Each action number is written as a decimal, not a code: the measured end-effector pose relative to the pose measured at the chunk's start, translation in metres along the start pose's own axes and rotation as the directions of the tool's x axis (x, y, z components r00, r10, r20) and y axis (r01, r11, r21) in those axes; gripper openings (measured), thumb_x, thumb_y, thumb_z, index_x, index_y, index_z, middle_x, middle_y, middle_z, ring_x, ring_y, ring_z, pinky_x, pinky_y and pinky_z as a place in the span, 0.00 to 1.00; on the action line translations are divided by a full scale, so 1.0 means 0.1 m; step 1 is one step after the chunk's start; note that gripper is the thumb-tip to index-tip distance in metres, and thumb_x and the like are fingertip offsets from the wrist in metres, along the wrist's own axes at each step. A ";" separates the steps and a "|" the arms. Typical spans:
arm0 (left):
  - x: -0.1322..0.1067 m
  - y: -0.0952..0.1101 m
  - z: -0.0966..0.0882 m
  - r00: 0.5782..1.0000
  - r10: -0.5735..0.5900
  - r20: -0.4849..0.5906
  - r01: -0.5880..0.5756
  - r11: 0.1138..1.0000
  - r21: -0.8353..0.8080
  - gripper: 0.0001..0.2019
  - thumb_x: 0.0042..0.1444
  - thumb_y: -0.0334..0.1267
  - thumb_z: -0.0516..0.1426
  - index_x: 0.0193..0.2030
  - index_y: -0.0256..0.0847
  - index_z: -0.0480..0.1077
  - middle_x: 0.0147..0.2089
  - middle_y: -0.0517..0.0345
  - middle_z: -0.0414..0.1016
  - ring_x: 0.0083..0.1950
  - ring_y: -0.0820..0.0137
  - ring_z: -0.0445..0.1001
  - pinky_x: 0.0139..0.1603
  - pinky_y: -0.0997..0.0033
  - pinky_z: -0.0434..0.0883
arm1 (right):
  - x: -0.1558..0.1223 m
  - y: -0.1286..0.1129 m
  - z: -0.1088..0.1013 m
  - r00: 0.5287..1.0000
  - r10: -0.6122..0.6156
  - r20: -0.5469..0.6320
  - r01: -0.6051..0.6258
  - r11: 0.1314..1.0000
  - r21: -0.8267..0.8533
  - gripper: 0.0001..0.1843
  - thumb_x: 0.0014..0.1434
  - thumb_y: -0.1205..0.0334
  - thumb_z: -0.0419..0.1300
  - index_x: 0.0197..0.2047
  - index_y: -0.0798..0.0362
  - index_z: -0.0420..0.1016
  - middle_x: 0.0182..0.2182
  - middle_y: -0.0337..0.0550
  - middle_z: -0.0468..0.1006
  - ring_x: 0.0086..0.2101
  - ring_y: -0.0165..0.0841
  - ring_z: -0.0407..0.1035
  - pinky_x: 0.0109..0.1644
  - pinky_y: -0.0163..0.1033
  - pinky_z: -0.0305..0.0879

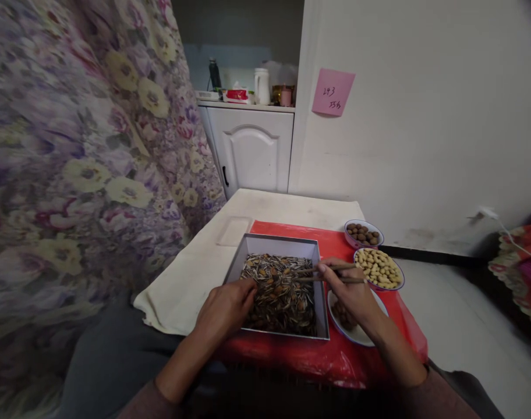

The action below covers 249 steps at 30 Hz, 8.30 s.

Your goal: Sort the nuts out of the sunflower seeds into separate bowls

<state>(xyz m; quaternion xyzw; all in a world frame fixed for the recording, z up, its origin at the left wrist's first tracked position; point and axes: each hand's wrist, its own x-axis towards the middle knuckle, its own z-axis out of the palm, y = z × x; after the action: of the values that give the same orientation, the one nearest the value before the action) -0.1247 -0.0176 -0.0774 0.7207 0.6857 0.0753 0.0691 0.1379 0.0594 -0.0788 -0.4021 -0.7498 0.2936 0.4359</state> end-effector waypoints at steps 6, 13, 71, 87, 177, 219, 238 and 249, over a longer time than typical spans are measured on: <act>0.00 0.01 -0.01 1.000 -0.009 0.006 0.009 1.000 0.009 0.13 0.66 0.40 0.45 0.37 0.45 0.68 0.35 0.59 0.78 0.38 0.66 0.77 0.34 0.70 0.61 | 0.00 0.07 0.08 1.000 -0.017 -0.008 0.016 1.000 -0.016 0.12 0.64 0.56 0.56 0.35 0.51 0.78 0.32 0.45 0.81 0.34 0.39 0.75 0.40 0.41 0.70; 0.00 0.01 -0.01 1.000 -0.014 0.007 0.014 1.000 0.014 0.12 0.65 0.41 0.45 0.38 0.46 0.69 0.36 0.59 0.79 0.39 0.66 0.77 0.35 0.70 0.62 | -0.01 -0.12 -0.12 1.000 -0.017 0.004 0.017 1.000 -0.017 0.16 0.65 0.55 0.54 0.29 0.49 0.77 0.29 0.42 0.80 0.29 0.38 0.74 0.34 0.39 0.69; 0.03 -0.01 0.02 1.000 -0.023 0.005 0.023 1.000 -0.003 0.12 0.66 0.42 0.45 0.40 0.47 0.68 0.37 0.60 0.79 0.40 0.65 0.77 0.35 0.70 0.59 | -0.13 -0.44 -0.30 0.974 0.102 0.204 -0.121 0.989 0.083 0.27 0.66 0.54 0.55 0.16 0.51 0.67 0.27 0.43 0.77 0.22 0.29 0.68 0.26 0.35 0.62; 0.02 -0.01 0.00 0.999 -0.023 0.030 0.024 1.000 -0.018 0.13 0.67 0.42 0.45 0.42 0.48 0.70 0.39 0.59 0.79 0.41 0.64 0.78 0.36 0.69 0.62 | -0.11 -0.32 -0.31 0.977 0.134 0.167 -0.140 0.990 0.024 0.23 0.67 0.55 0.53 0.21 0.51 0.69 0.24 0.42 0.74 0.24 0.31 0.67 0.27 0.35 0.63; 0.02 0.00 0.01 1.000 -0.023 0.018 0.023 1.000 -0.009 0.12 0.66 0.41 0.45 0.39 0.47 0.69 0.36 0.60 0.78 0.38 0.65 0.76 0.34 0.69 0.59 | -0.11 -0.22 -0.04 0.983 0.063 0.170 -0.064 0.998 0.003 0.17 0.67 0.56 0.53 0.30 0.52 0.76 0.30 0.42 0.78 0.30 0.34 0.71 0.34 0.36 0.65; 0.04 0.01 -0.01 0.999 -0.037 0.037 0.037 0.999 0.000 0.14 0.66 0.44 0.44 0.42 0.48 0.70 0.38 0.59 0.79 0.40 0.64 0.77 0.35 0.70 0.60 | -0.31 -0.47 -1.25 0.918 0.201 -0.343 -0.194 0.979 0.054 0.12 0.63 0.51 0.60 0.36 0.50 0.77 0.21 0.38 0.75 0.26 0.34 0.71 0.31 0.36 0.68; 0.00 0.00 0.02 1.000 -0.006 0.006 0.006 1.000 -0.020 0.13 0.67 0.41 0.45 0.40 0.46 0.69 0.37 0.59 0.79 0.39 0.65 0.77 0.35 0.69 0.60 | -0.15 -0.28 -0.03 0.975 0.093 0.203 -0.095 0.995 0.000 0.13 0.66 0.57 0.54 0.33 0.51 0.75 0.27 0.40 0.77 0.28 0.33 0.70 0.30 0.36 0.65; 0.00 0.00 0.01 1.000 -0.021 0.012 0.021 0.999 -0.028 0.13 0.66 0.42 0.45 0.40 0.47 0.70 0.37 0.59 0.79 0.39 0.65 0.77 0.35 0.68 0.61 | -0.13 -0.40 -0.36 0.999 0.037 0.036 -0.033 0.992 -0.121 0.13 0.66 0.57 0.54 0.32 0.50 0.74 0.29 0.42 0.78 0.30 0.35 0.72 0.35 0.39 0.66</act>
<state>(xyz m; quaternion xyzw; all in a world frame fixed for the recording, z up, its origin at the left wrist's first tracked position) -0.1245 -0.0172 -0.0785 0.7128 0.6917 0.0798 0.0840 0.1596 0.0313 -0.0365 -0.4350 -0.7672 0.2632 0.3911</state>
